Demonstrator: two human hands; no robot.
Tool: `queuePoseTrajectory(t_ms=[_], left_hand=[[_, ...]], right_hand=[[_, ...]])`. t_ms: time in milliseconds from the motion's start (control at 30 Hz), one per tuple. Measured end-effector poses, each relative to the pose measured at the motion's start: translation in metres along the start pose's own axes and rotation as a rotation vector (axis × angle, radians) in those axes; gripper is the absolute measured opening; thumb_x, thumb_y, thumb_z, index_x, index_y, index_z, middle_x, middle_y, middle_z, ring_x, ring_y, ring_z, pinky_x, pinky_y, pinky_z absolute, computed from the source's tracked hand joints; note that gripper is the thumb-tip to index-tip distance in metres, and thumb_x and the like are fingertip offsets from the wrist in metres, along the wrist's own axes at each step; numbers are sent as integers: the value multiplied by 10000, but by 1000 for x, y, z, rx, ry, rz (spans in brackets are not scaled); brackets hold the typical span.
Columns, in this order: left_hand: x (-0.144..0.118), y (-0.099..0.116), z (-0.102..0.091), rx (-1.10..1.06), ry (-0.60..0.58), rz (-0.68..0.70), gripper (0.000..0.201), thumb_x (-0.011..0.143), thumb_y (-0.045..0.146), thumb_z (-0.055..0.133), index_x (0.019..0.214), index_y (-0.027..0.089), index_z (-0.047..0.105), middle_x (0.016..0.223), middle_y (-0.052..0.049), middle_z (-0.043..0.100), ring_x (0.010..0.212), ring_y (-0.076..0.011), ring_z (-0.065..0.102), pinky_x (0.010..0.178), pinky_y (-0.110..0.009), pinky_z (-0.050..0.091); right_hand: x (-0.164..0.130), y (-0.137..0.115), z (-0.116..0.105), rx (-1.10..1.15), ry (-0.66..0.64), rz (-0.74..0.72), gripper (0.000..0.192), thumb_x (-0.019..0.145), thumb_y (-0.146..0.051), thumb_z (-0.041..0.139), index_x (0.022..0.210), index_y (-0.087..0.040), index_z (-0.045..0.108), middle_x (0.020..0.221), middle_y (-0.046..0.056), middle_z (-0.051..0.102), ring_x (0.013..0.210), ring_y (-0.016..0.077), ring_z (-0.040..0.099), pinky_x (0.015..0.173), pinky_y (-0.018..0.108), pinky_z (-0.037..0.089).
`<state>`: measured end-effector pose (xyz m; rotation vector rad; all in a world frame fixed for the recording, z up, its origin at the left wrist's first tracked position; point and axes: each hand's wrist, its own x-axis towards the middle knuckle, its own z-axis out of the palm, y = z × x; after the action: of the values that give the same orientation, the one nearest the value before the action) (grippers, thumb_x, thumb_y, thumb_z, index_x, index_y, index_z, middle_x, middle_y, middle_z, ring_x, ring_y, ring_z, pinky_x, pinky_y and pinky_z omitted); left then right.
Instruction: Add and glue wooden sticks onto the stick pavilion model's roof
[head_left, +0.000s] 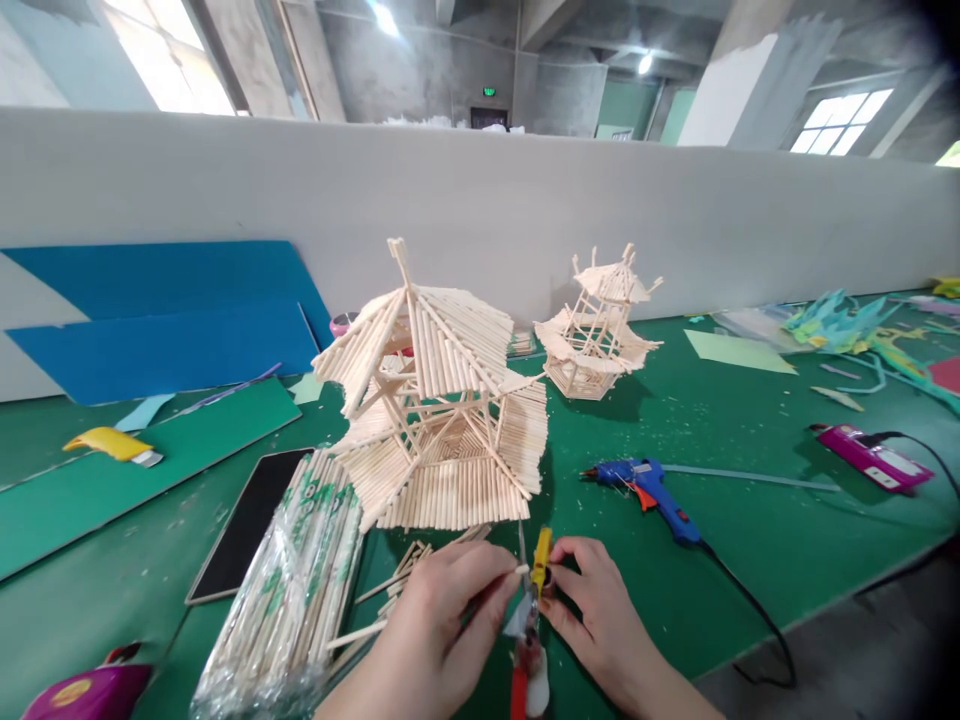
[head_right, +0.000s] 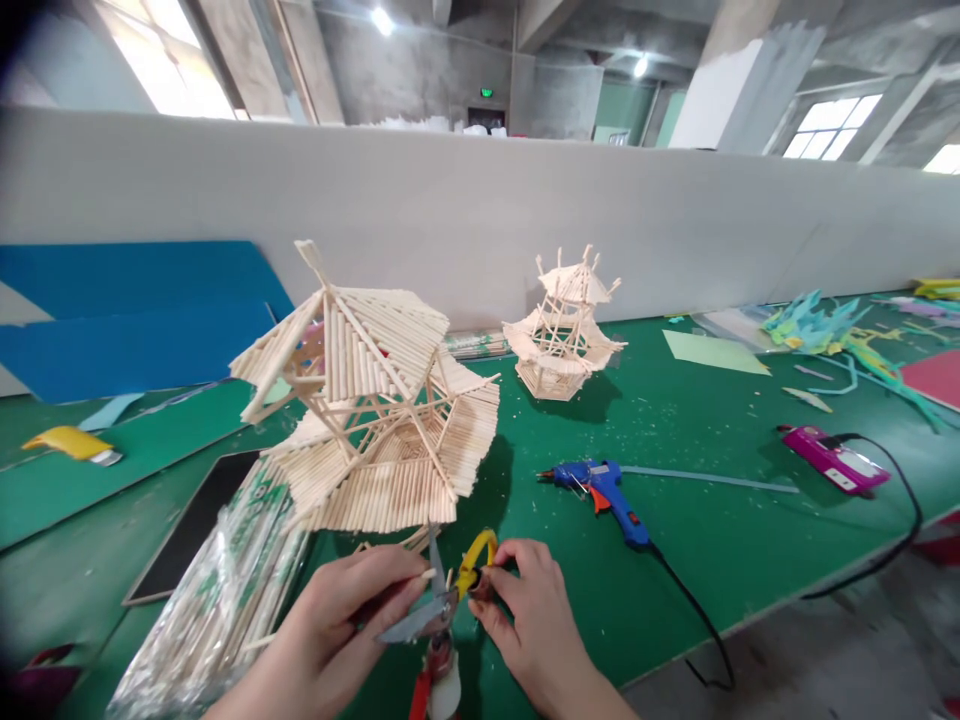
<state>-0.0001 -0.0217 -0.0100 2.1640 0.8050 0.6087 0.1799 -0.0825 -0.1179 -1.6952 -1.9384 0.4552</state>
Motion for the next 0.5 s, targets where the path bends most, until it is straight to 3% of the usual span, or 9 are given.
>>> queuePoseTrajectory(t_ms=[267,500], left_hand=[[-2,-11,0,-106,70,-104,224,864,214,385,761,173,580,656,-22,616,582,-135,556,544,-230,427],[-15,-15,9,-71,218,-88,144,837,176,419,885,205,551,714,-18,636,617,-144,589,571,-244,469]], right_hand=[[2,1,-5,32,-68,-11,58,825,-236,503,821,-198,547,919,51,504,843,193,516,703,318,445],[-1,1,-1,56,-127,33,98,832,-236,442,814,-193,529,902,47,489,739,163,561,638,274,463]])
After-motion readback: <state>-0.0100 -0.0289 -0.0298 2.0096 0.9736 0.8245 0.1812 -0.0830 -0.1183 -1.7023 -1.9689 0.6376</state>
